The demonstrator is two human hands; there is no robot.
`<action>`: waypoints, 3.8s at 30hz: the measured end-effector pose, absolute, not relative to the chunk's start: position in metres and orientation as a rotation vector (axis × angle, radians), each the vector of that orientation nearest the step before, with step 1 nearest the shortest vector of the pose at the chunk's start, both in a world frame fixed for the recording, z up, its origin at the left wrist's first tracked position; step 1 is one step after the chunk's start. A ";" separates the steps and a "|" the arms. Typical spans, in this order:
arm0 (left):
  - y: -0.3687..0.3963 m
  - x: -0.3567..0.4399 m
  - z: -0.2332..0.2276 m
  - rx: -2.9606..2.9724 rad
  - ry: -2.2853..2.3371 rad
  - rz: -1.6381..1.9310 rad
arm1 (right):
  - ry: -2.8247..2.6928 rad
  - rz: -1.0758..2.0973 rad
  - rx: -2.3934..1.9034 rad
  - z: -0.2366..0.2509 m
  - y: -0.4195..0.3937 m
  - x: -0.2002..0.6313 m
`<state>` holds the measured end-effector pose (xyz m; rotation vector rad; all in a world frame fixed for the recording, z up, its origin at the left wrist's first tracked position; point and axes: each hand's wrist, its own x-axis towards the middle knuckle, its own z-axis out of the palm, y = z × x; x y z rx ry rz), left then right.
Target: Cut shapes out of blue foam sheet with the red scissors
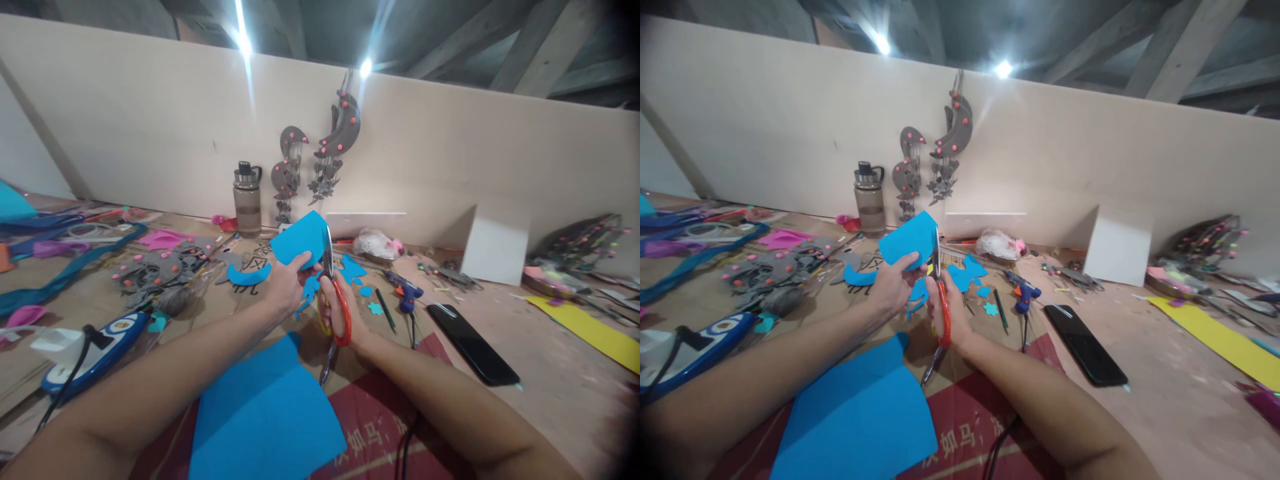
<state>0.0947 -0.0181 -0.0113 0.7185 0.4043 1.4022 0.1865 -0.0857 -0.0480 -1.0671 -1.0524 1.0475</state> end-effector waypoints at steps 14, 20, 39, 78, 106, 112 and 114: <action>-0.015 0.094 -0.013 0.800 0.407 1.358 | -1.151 0.988 -1.065 -0.047 -0.080 0.197; -0.012 0.093 -0.016 0.819 0.389 1.356 | -1.115 1.023 -1.060 -0.049 -0.079 0.198; -0.009 0.087 -0.011 0.802 0.425 1.307 | -1.047 1.025 -1.119 -0.046 -0.081 0.195; -0.018 0.097 -0.014 0.751 0.395 1.406 | -1.194 0.956 -0.988 -0.054 -0.077 0.195; -0.021 0.100 -0.019 0.670 0.380 1.380 | -1.119 1.020 -0.984 -0.052 -0.078 0.194; -0.020 0.099 -0.020 0.671 0.385 1.373 | -1.105 1.017 -0.986 -0.051 -0.079 0.193; -0.019 0.099 -0.021 0.672 0.392 1.374 | -1.101 1.023 -0.989 -0.052 -0.079 0.193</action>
